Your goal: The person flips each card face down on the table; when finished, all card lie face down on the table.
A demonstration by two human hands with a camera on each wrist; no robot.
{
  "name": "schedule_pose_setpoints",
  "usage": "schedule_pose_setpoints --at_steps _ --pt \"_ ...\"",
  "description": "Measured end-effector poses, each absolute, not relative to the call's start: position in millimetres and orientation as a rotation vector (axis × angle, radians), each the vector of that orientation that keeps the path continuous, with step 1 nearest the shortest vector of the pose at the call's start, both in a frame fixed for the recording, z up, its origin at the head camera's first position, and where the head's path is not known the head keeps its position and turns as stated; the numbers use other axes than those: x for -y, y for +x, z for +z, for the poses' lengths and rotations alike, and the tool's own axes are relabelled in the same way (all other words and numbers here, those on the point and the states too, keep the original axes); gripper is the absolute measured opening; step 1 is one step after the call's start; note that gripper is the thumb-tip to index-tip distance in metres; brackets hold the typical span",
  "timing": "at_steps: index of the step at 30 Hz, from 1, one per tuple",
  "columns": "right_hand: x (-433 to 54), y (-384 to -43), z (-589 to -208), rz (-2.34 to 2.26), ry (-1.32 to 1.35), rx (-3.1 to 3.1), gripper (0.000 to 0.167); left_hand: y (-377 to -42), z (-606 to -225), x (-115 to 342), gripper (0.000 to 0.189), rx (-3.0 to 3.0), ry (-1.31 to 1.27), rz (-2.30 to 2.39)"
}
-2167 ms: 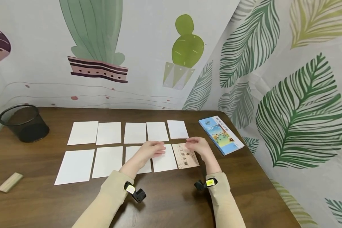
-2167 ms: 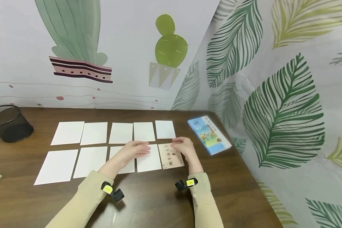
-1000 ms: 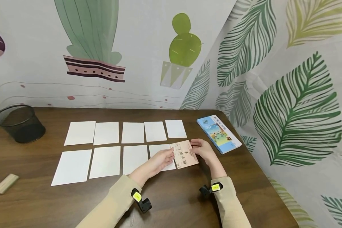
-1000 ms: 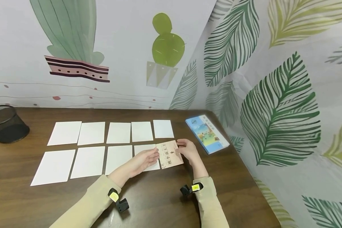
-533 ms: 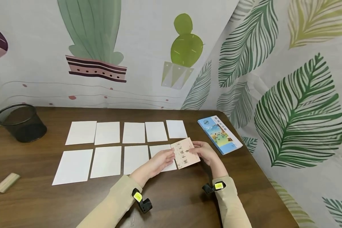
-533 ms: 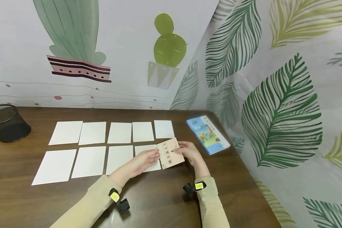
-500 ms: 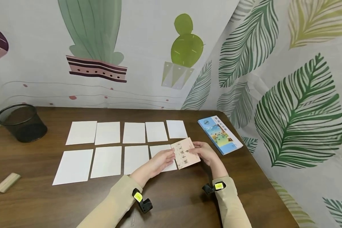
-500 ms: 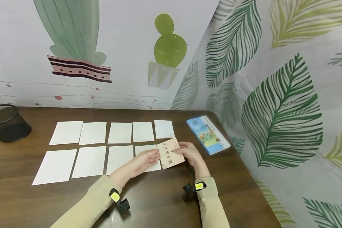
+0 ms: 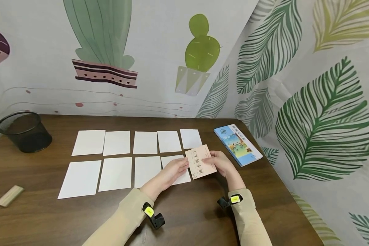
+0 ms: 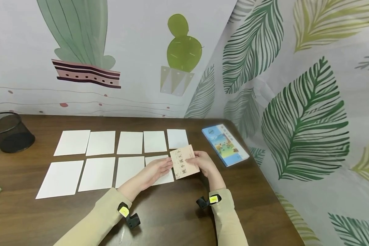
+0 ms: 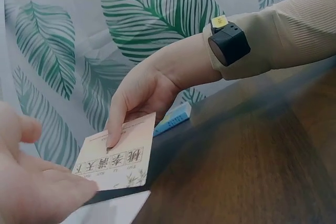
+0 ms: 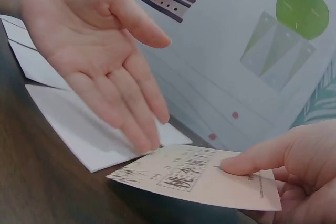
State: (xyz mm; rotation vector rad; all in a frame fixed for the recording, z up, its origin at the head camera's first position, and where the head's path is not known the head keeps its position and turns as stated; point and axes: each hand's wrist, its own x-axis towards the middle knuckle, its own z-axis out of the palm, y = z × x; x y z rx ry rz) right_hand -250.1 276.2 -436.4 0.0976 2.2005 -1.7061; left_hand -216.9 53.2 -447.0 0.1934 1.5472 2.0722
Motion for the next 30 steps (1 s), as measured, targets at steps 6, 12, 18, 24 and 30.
schedule_pose_setpoints --at_steps 6,12,18,24,30 --pt "-259.9 -251.4 -426.1 -1.744 0.103 -2.294 0.043 -218.8 -436.2 -46.7 0.046 -1.638 0.217 2.173" --pt "-240.1 -252.6 -420.4 -1.782 0.050 -2.317 0.041 -221.6 -427.1 -41.7 0.045 -1.597 0.276 2.197" --pt "-227.9 -253.5 -417.7 -1.829 -0.024 -2.267 0.041 -223.2 -423.6 -38.7 0.047 -1.590 0.272 2.206" --pt "-219.1 -253.1 -414.6 -1.866 -0.078 -2.243 0.040 -224.7 -421.3 -36.4 0.050 -1.597 0.274 2.203" --pt "-212.6 -253.6 -411.5 -1.906 -0.054 -2.251 0.045 -226.2 -416.3 -32.4 0.048 -1.649 0.251 2.223"
